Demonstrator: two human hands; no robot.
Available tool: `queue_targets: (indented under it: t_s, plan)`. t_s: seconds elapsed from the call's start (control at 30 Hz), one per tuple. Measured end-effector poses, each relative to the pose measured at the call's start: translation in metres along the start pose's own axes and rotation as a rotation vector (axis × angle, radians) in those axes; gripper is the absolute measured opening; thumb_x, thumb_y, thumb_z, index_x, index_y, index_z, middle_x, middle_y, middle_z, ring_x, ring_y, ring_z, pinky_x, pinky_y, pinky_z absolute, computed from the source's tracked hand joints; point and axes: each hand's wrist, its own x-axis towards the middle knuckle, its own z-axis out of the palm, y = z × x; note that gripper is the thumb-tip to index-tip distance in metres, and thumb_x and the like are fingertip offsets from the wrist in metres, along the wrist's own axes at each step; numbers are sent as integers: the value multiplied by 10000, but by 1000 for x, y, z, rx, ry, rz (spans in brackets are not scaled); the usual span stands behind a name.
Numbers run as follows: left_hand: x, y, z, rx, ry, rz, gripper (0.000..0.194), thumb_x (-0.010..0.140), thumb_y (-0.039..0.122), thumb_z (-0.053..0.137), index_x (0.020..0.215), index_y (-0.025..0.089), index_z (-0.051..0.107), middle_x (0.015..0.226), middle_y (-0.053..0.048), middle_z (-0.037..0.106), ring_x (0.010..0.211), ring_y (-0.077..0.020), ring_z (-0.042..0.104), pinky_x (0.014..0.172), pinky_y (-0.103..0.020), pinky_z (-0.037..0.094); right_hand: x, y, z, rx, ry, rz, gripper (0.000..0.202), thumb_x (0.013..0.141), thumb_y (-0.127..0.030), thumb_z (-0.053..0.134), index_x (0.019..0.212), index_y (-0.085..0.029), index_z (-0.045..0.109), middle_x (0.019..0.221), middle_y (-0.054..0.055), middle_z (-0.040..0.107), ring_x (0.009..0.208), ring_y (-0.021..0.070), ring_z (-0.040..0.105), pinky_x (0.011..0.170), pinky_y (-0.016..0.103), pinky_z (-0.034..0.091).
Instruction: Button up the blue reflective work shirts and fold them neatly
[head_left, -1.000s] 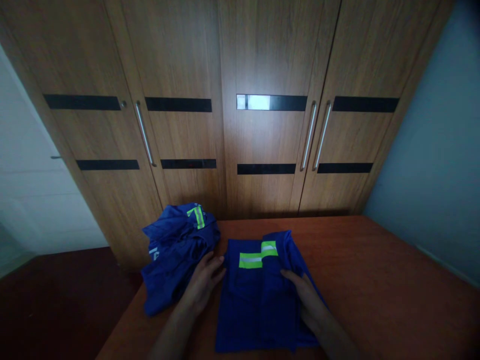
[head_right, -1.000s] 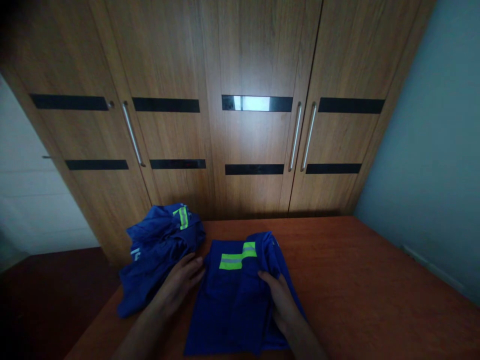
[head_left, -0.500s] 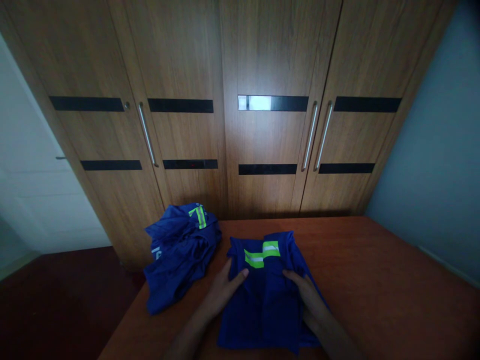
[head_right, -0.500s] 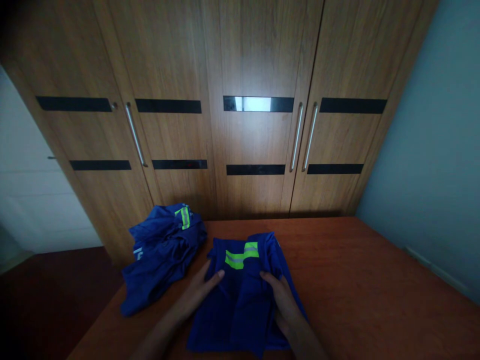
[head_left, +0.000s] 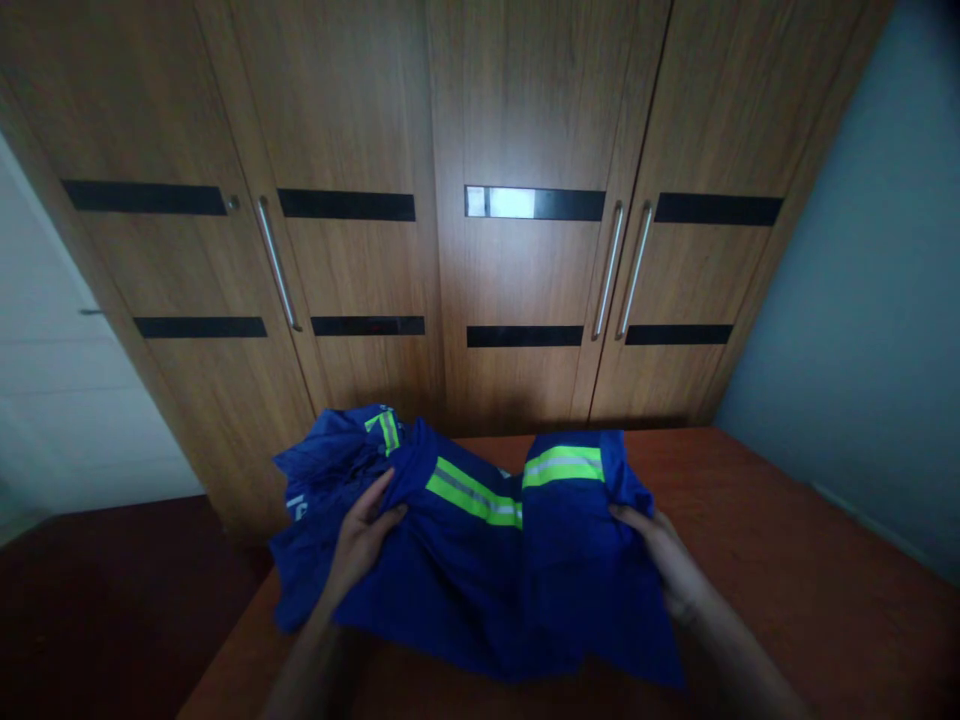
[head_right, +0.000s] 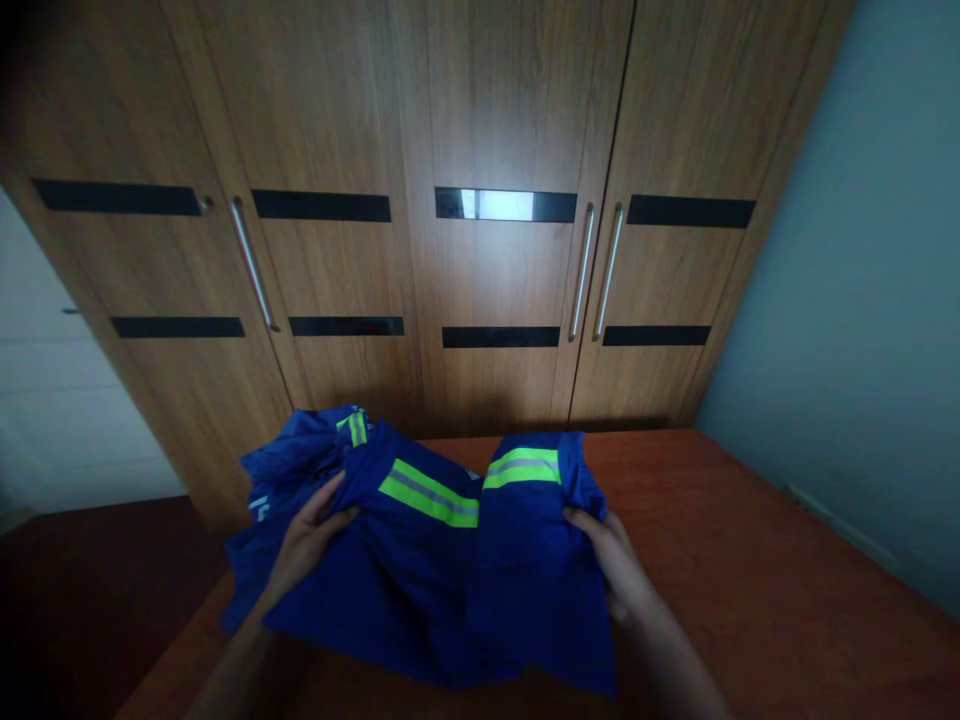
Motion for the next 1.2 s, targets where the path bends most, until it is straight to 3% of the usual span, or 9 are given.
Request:
queue_targets:
  t_s: [0.17, 0.23, 0.37, 0.57, 0.73, 0.8, 0.97, 1.1, 1.2]
  plan:
    - [17, -12, -44, 176, 33, 53, 680, 559, 498, 733, 1157, 194, 621, 1196, -76, 658, 1155, -302, 562, 1012, -433, 425, 23, -45, -79, -430, 113, -71, 280, 681, -411, 643, 842, -190, 704, 821, 86, 745, 758, 280, 696, 734, 371, 518]
    - [15, -22, -53, 322, 12, 75, 638, 572, 495, 715, 1126, 190, 630, 1191, -83, 658, 1156, -312, 560, 1028, -452, 402, 33, -48, -108, -639, 79, -142, 285, 670, -366, 630, 889, -204, 711, 892, 84, 742, 857, 298, 685, 797, 386, 503]
    - [4, -25, -62, 655, -15, 132, 582, 702, 484, 597, 1208, 201, 557, 1206, -96, 639, 1131, -302, 575, 1000, -450, 421, 36, -32, -138, -1185, 291, -327, 341, 675, -293, 579, 973, -197, 713, 1030, 133, 707, 990, 346, 639, 901, 459, 445]
    - [-20, 21, -60, 1049, 83, 342, 507, 805, 501, 457, 1220, 226, 556, 1055, -92, 653, 920, -298, 636, 815, -385, 489, -1, 5, -112, -1363, -34, -565, 466, 707, -239, 559, 1164, -256, 652, 1179, 77, 645, 1078, 269, 596, 979, 380, 418]
    - [-50, 18, -35, 1025, -489, 131, 633, 775, 404, 571, 1383, 351, 405, 708, 16, 683, 664, -235, 654, 605, -289, 456, -18, 27, -81, -1409, -158, -486, 423, 740, -195, 530, 1112, -331, 678, 1043, 39, 713, 882, 263, 670, 819, 382, 495]
    - [-59, 4, -24, 987, -582, 129, 678, 765, 329, 596, 1400, 381, 365, 733, 14, 703, 700, -238, 668, 624, -288, 458, -18, 31, -78, -1417, -137, -485, 364, 779, -224, 516, 1079, -326, 694, 1016, 36, 724, 861, 261, 678, 795, 376, 502]
    - [-62, -9, -4, 909, -554, 240, 357, 836, 221, 476, 1130, 323, 651, 983, -19, 732, 881, -222, 686, 793, -306, 498, -16, 29, -86, -1409, -31, -562, 314, 864, -315, 445, 1063, -298, 688, 984, 18, 735, 845, 241, 694, 763, 355, 527]
    - [-51, 12, 8, 843, -455, 356, 302, 867, 231, 430, 1067, 262, 654, 1031, -8, 724, 935, -187, 680, 859, -282, 508, -8, 7, -80, -1325, 145, -662, 318, 884, -365, 427, 1052, -252, 672, 917, 32, 745, 785, 231, 706, 725, 337, 548]
    - [-22, 35, 22, 834, -333, 447, 302, 879, 274, 425, 1097, 229, 628, 1051, -25, 715, 960, -193, 671, 893, -309, 505, 18, -27, -57, -1217, 244, -705, 290, 871, -351, 453, 1030, -246, 672, 972, 27, 737, 860, 229, 699, 769, 331, 550]
